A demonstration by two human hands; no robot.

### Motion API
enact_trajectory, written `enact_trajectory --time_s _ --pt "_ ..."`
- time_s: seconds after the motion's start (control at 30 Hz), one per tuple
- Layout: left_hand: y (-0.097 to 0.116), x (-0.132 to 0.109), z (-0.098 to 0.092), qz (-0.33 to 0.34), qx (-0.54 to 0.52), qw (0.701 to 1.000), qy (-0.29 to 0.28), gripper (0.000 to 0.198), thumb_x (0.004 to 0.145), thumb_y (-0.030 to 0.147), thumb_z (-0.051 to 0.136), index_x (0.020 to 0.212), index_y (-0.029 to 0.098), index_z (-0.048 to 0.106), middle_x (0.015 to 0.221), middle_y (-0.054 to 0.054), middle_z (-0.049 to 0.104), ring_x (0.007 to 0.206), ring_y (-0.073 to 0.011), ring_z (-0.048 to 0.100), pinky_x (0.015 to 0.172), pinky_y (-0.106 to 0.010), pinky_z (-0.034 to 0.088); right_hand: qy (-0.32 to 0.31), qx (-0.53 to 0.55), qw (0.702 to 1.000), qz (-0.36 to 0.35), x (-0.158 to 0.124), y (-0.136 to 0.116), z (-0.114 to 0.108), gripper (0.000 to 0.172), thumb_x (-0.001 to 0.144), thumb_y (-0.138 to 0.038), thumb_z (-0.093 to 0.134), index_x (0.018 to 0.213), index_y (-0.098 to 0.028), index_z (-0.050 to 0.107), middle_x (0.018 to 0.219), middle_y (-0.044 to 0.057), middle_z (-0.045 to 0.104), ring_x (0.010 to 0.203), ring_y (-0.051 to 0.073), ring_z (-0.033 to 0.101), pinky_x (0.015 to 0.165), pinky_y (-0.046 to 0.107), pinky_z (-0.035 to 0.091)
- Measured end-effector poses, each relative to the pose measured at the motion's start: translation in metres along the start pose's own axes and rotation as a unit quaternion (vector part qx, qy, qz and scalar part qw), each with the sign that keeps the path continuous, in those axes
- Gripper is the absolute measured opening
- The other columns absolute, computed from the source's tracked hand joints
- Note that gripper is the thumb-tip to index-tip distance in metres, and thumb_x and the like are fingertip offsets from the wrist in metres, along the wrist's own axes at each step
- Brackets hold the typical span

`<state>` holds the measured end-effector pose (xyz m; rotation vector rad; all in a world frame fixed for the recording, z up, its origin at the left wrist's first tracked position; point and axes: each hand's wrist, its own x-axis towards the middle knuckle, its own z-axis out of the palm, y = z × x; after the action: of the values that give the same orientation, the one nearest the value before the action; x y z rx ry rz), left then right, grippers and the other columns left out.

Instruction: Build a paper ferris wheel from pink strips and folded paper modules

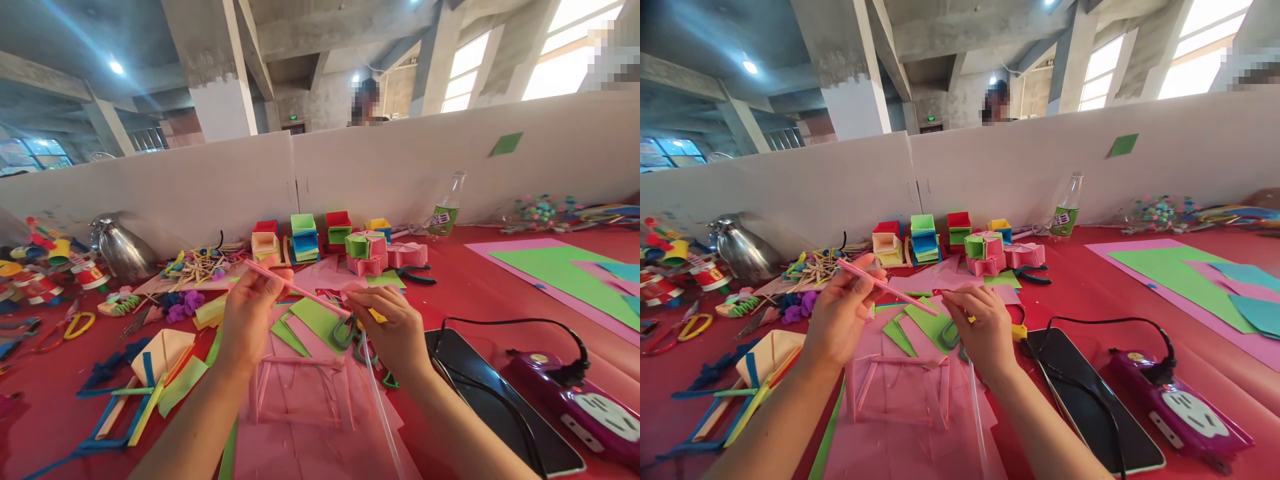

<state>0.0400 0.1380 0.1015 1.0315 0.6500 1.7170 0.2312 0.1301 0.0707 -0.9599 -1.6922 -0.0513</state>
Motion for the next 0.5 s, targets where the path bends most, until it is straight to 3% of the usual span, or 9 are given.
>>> enact_trajectory --time_s 0.1,0.2,0.37,0.5 --pt "0.003 0.018 0.003 -0.001 -0.007 1.000 -0.001 0.033 0.064 0.022 0.076 0.096 0.018 0.067 0.081 -0.003 0.070 0.075 -0.0120 0.064 0.070 -0.023 0.051 0.011 -0.020 1.000 0.013 -0.001 0.002 0.003 0.008 0.080 -0.020 0.058 0.074 -0.021 0.063 0.070 0.000 0.065 0.069 0.016 0.056 0.068 0.031 0.043" --pt "-0.002 0.029 0.004 -0.002 -0.029 0.999 0.021 0.031 0.062 0.021 0.076 0.092 0.018 0.067 0.086 -0.002 0.069 0.073 -0.0095 0.063 0.070 -0.022 0.051 -0.001 -0.038 0.998 0.051 -0.003 0.006 0.005 0.018 0.080 -0.022 0.057 0.062 -0.020 0.054 0.063 0.000 0.058 0.065 0.015 0.052 0.064 0.029 0.041" --pt "-0.013 0.030 0.002 -0.046 -0.039 0.998 0.016 0.036 0.062 0.021 0.075 0.096 0.019 0.065 0.081 0.000 0.066 0.071 -0.0080 0.062 0.069 -0.021 0.050 -0.063 -0.018 0.990 0.124 -0.007 0.014 0.011 0.030 0.085 -0.034 0.049 0.059 -0.019 0.049 0.058 -0.002 0.048 0.059 0.012 0.046 0.059 0.025 0.038" --pt "-0.017 0.028 0.001 -0.065 -0.043 0.997 0.016 0.036 0.062 0.019 0.075 0.096 0.017 0.064 0.077 0.001 0.065 0.071 -0.0093 0.062 0.071 -0.024 0.051 -0.078 -0.016 0.983 0.167 -0.010 0.019 0.018 0.034 0.087 -0.040 0.043 0.062 -0.019 0.054 0.058 -0.001 0.051 0.059 0.013 0.048 0.057 0.025 0.038"
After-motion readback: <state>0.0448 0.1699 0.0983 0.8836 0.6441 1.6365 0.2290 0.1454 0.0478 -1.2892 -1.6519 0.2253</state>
